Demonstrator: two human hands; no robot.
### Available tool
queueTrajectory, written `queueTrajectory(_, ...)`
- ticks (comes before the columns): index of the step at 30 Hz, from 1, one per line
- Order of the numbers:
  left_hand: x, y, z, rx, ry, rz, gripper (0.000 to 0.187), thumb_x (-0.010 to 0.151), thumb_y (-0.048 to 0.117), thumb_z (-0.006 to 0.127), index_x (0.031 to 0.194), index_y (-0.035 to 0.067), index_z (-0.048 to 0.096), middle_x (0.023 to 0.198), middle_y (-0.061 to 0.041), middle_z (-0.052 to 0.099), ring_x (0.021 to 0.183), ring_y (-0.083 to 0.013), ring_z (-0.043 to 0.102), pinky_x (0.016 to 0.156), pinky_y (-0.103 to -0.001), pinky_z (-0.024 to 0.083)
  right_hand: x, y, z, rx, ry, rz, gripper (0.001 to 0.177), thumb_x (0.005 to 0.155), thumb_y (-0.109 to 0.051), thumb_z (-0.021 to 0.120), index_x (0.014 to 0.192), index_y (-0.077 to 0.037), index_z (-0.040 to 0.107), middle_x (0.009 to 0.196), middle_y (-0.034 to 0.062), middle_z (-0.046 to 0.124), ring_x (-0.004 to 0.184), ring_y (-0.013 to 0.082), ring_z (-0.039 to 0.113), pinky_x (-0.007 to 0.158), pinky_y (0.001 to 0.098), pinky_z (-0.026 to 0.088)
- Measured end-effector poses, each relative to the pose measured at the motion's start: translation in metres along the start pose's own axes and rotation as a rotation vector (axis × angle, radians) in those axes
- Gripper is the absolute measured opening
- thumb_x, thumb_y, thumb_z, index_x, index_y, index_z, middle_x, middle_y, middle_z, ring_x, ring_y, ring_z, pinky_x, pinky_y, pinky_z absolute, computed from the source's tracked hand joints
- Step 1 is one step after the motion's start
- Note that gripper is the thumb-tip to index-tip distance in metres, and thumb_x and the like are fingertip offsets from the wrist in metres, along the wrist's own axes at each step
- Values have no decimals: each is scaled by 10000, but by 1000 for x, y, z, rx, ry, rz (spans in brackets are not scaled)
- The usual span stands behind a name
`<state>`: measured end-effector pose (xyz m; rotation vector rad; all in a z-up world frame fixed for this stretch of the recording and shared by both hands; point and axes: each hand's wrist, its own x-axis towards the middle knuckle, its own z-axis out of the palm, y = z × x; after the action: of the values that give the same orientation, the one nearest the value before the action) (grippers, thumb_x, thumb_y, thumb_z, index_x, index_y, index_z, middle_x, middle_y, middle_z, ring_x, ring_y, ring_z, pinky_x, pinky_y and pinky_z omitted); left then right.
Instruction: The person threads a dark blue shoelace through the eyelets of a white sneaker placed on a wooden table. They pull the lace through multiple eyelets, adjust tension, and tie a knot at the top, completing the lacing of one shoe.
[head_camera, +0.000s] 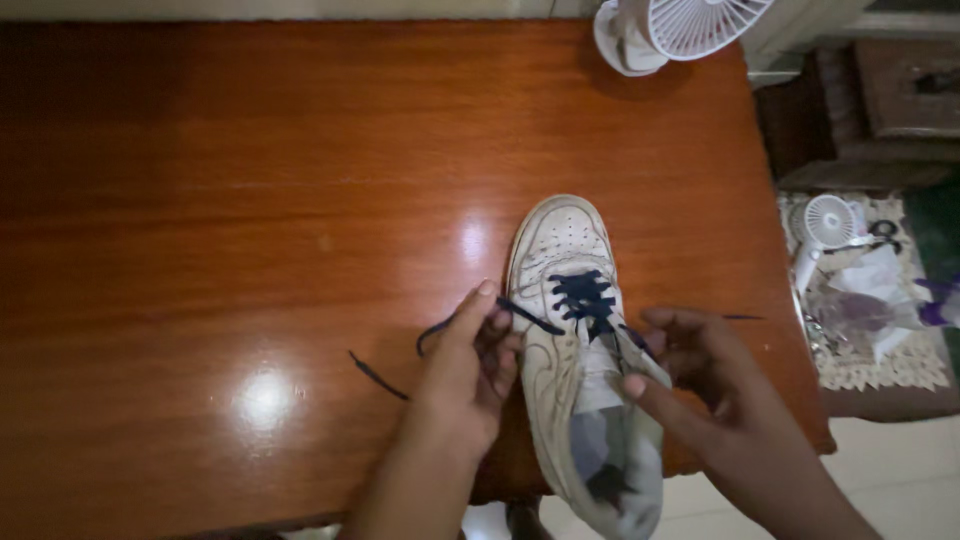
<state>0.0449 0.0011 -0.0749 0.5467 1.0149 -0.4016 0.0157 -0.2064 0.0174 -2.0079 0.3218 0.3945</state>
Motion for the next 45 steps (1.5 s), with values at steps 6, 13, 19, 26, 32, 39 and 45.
queueTrajectory(6, 10, 2, -5, -78, -30, 46, 141, 843, 250, 772, 896, 165, 673, 779, 45, 665, 703, -109, 609, 579, -213, 453, 6, 9, -8, 38, -105, -217, 577, 796, -90, 791, 1310, -43, 533, 1110, 45, 629, 1094, 135, 648, 950, 296, 503)
queueTrajectory(13, -30, 20, -6, -145, 27, 311, 176, 913, 201, 644, 1046, 99, 591, 1021, -57, 742, 908, -177, 679, 869, -331, 567, 17, 7, -13, 76, -246, -214, 598, 805, -84, 788, 1343, -60, 528, 1094, 35, 591, 1002, 134, 600, 879, 305, 487)
queueTrajectory(19, -67, 56, -12, 86, 118, 493, 337, 951, 277, 576, 1230, 105, 658, 1097, -28, 748, 1054, -154, 707, 909, -297, 569, 21, 1, -19, -17, -258, -197, 639, 768, -98, 822, 1343, -72, 544, 1070, 25, 561, 905, 137, 566, 845, 307, 486)
queueTrajectory(26, -100, 100, -22, 264, 136, 827, 404, 1015, 267, 598, 1334, 20, 625, 1053, -62, 705, 1015, -161, 693, 875, -326, 579, 17, -5, -22, 9, -242, -187, 643, 771, -110, 815, 1351, -76, 538, 1072, 35, 593, 980, 136, 603, 878, 313, 494)
queueTrajectory(32, -115, 126, -24, 431, 158, 1041, 339, 1011, 282, 663, 1253, 44, 644, 993, -19, 685, 942, -134, 676, 819, -302, 563, 17, -3, -22, 19, -249, -178, 649, 785, -114, 807, 1375, -68, 541, 1112, 39, 599, 1033, 150, 596, 931, 317, 492)
queueTrajectory(39, -126, 138, -35, 892, 500, 1148, 320, 1013, 304, 659, 1197, 43, 628, 928, -46, 695, 792, -131, 674, 684, -271, 541, 15, -2, -21, 50, -239, -162, 660, 766, -130, 804, 1366, -69, 535, 1167, 36, 618, 1079, 147, 615, 919, 320, 485)
queueTrajectory(45, -130, 137, -42, 1069, 602, 1228, 413, 1064, 287, 682, 1310, 25, 480, 896, -147, 678, 769, -216, 673, 680, -337, 527, 8, -4, -22, 21, -170, -140, 579, 741, -142, 831, 1265, -68, 596, 1107, 55, 641, 1045, 181, 621, 932, 343, 507)
